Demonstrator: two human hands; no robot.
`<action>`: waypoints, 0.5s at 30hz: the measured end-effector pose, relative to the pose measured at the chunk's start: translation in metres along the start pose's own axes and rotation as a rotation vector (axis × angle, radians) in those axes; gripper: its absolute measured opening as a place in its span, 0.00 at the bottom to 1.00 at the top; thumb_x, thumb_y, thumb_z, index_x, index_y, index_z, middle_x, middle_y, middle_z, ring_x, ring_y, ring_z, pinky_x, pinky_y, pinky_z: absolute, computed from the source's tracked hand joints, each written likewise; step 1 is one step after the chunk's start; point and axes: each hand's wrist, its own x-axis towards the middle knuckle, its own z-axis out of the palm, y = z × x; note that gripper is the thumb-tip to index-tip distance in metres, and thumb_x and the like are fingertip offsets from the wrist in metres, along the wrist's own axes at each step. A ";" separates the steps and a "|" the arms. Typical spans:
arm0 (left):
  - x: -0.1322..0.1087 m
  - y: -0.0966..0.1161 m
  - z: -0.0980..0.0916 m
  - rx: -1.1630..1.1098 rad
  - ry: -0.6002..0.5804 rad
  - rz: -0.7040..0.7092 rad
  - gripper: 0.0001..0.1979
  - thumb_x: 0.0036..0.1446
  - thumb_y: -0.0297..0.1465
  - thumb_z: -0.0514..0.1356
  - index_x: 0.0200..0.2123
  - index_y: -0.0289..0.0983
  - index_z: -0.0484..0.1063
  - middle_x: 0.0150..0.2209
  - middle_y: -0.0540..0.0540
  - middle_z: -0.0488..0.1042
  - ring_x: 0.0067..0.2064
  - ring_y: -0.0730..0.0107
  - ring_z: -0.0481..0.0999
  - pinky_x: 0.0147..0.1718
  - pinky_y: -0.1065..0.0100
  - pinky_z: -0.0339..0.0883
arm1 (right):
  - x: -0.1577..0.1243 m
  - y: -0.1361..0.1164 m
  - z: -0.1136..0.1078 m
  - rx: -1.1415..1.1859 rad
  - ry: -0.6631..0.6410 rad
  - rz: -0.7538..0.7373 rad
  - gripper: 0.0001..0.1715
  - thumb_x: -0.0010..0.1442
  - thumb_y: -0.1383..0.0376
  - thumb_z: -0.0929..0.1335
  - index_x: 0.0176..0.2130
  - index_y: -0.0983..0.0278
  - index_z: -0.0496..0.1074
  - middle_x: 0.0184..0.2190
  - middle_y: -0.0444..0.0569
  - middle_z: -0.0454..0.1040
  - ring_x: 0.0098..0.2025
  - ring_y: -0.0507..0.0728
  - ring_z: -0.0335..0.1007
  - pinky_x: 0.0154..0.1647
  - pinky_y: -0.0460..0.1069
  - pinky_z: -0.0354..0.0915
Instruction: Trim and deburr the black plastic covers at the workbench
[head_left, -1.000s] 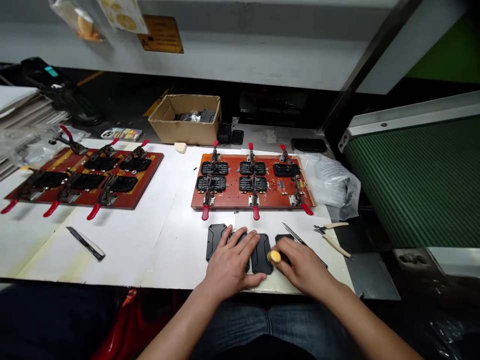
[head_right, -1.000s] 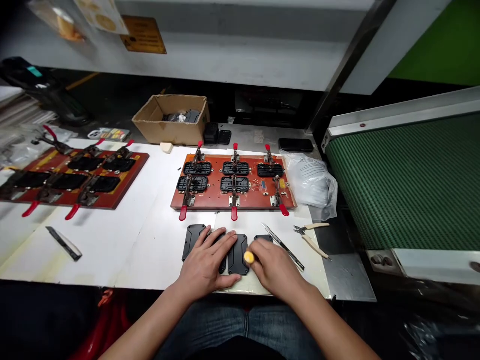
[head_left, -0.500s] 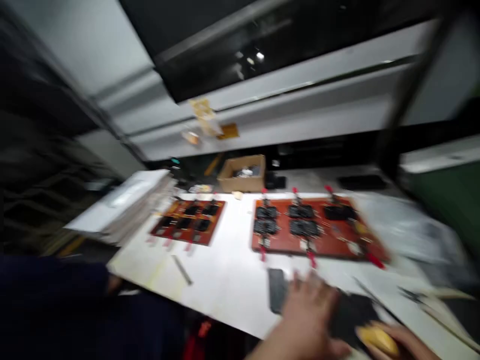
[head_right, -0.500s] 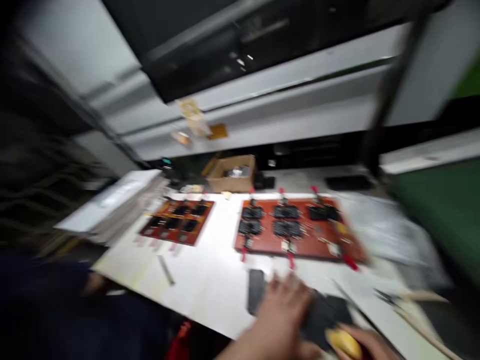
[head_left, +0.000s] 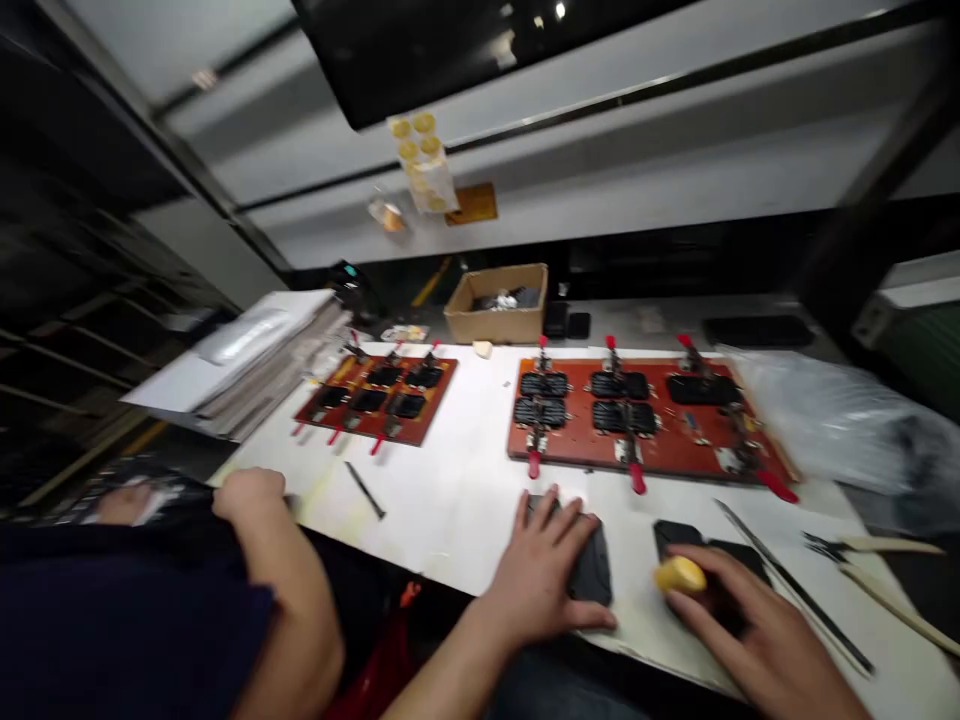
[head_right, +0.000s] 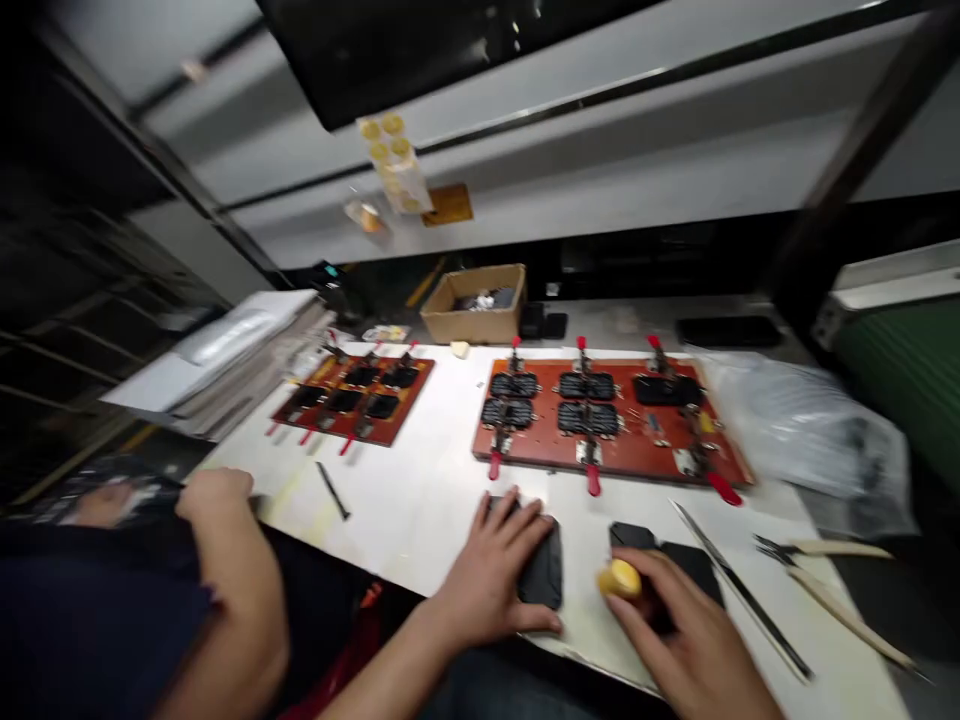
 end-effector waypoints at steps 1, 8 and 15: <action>0.002 -0.005 0.004 0.011 0.003 0.001 0.56 0.50 0.69 0.60 0.75 0.50 0.52 0.78 0.45 0.54 0.79 0.36 0.43 0.74 0.25 0.32 | 0.001 -0.004 0.001 -0.037 -0.102 0.008 0.19 0.68 0.52 0.71 0.56 0.51 0.73 0.47 0.49 0.81 0.41 0.60 0.82 0.38 0.50 0.79; 0.005 -0.007 0.023 0.033 0.076 0.000 0.53 0.56 0.65 0.60 0.74 0.42 0.52 0.76 0.45 0.59 0.78 0.44 0.48 0.76 0.33 0.36 | 0.012 -0.022 0.038 -0.117 -0.414 -0.026 0.09 0.74 0.66 0.62 0.52 0.55 0.66 0.43 0.47 0.74 0.41 0.57 0.76 0.42 0.54 0.73; 0.006 -0.011 0.023 -0.034 0.096 -0.009 0.50 0.57 0.63 0.61 0.74 0.44 0.53 0.76 0.48 0.59 0.78 0.47 0.48 0.77 0.38 0.31 | 0.028 -0.019 0.026 -0.148 -0.529 -0.072 0.11 0.72 0.70 0.63 0.50 0.57 0.67 0.42 0.47 0.73 0.42 0.58 0.74 0.43 0.53 0.70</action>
